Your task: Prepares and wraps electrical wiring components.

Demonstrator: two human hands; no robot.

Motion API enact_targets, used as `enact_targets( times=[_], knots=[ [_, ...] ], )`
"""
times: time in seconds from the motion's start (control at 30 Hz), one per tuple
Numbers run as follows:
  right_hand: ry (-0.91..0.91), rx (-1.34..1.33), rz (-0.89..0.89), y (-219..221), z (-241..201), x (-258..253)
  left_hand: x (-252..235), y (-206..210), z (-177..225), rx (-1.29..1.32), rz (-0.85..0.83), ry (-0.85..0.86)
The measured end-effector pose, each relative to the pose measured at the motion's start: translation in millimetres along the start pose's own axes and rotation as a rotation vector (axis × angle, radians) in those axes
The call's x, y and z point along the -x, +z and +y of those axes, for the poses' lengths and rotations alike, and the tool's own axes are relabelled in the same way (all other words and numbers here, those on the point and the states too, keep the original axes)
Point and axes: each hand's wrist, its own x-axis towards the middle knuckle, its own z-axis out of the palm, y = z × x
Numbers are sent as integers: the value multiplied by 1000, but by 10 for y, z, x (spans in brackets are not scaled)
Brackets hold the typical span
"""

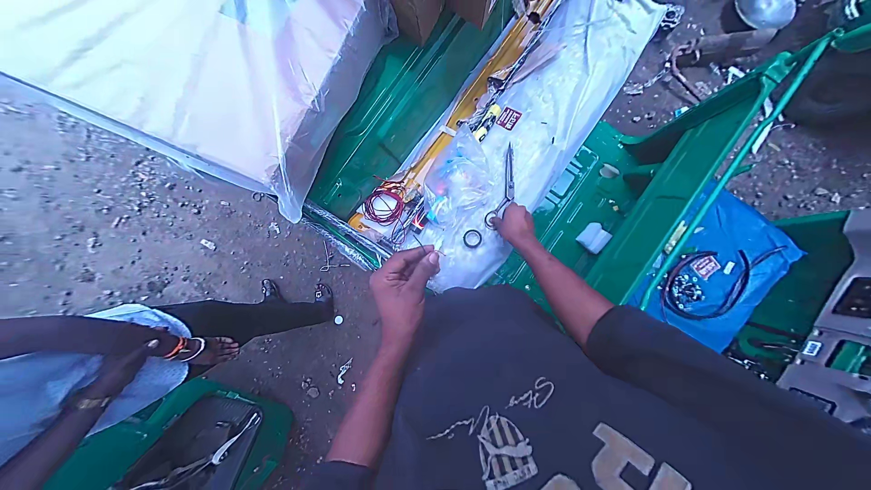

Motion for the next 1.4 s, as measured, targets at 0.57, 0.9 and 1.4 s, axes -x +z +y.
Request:
enact_targets(
  times=[0.57, 0.9, 1.4],
  knots=[
    [-361, -1143, -286, -597, 605, 1099, -155, 0, 180, 361, 107, -279],
    [-772, -226, 389, -974, 111, 1968, -226, 274, 216, 461, 15, -195],
    [-896, -314, 352, -809, 24, 1853, -104, 278, 140, 327, 3, -22]
  ],
)
